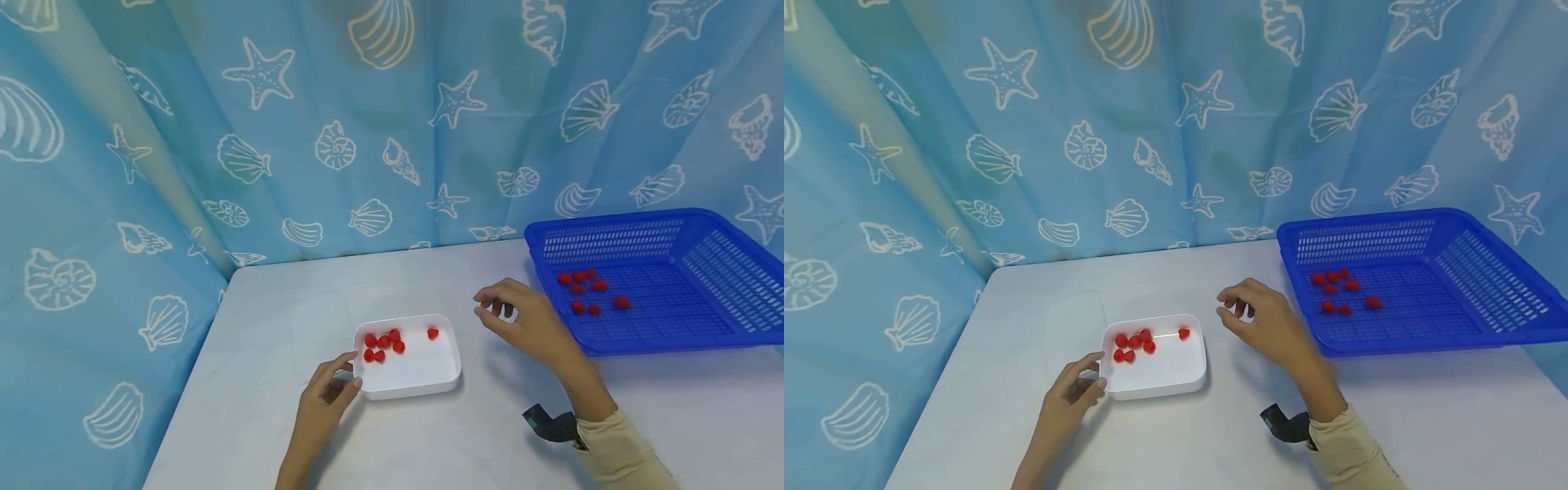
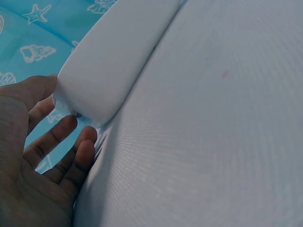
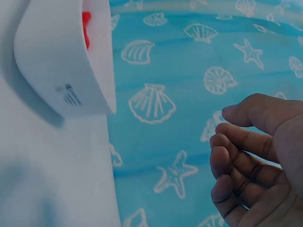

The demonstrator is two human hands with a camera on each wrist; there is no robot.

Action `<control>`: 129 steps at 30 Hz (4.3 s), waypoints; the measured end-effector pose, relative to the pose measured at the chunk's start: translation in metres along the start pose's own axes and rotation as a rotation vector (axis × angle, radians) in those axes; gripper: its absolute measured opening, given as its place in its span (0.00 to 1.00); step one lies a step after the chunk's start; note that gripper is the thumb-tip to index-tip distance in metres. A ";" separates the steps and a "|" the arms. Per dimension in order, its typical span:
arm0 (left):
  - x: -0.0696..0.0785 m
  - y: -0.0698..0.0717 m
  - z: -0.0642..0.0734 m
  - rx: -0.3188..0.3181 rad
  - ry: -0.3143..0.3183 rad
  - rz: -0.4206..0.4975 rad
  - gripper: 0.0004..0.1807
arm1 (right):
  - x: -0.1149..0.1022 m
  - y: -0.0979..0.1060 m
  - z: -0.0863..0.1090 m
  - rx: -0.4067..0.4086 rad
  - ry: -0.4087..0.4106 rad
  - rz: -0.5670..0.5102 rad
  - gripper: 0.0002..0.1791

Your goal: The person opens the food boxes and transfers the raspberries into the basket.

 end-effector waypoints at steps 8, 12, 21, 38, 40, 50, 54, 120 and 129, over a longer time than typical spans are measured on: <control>0.002 0.002 0.000 0.007 0.009 0.001 0.22 | -0.017 -0.035 -0.004 -0.105 -0.003 -0.057 0.12; 0.002 0.002 0.000 0.007 0.014 -0.003 0.22 | -0.025 -0.053 -0.004 -0.153 -0.004 -0.092 0.11; 0.000 0.000 -0.002 -0.001 0.019 0.008 0.21 | -0.031 -0.090 -0.007 -0.214 0.006 -0.104 0.10; 0.000 0.001 -0.003 -0.017 0.002 0.003 0.23 | -0.038 -0.140 -0.017 -0.312 -0.085 0.151 0.12; 0.000 0.001 -0.003 -0.015 -0.001 0.004 0.23 | -0.040 -0.142 -0.018 -0.288 -0.077 0.200 0.11; 0.004 0.001 -0.004 -0.018 -0.029 0.011 0.23 | -0.040 -0.149 -0.019 -0.229 -0.068 0.391 0.12; 0.004 0.001 -0.005 -0.024 -0.047 0.018 0.23 | -0.040 -0.150 -0.020 -0.214 -0.062 0.390 0.12; -0.006 -0.003 0.003 0.018 0.083 -0.047 0.22 | 0.215 0.150 -0.061 -0.384 -0.332 0.319 0.31; -0.006 -0.004 0.002 0.013 0.062 -0.029 0.22 | 0.253 0.134 -0.045 -0.440 -0.378 0.296 0.27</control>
Point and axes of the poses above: each hand's wrist, its own z-axis away from the middle knuckle, its own y-axis out of the back of the hand, x = y × z, the point moved 7 cm from there along -z, towards the middle knuckle, and after that the axes turned 3 degrees about -x, right-handed, at the moved point
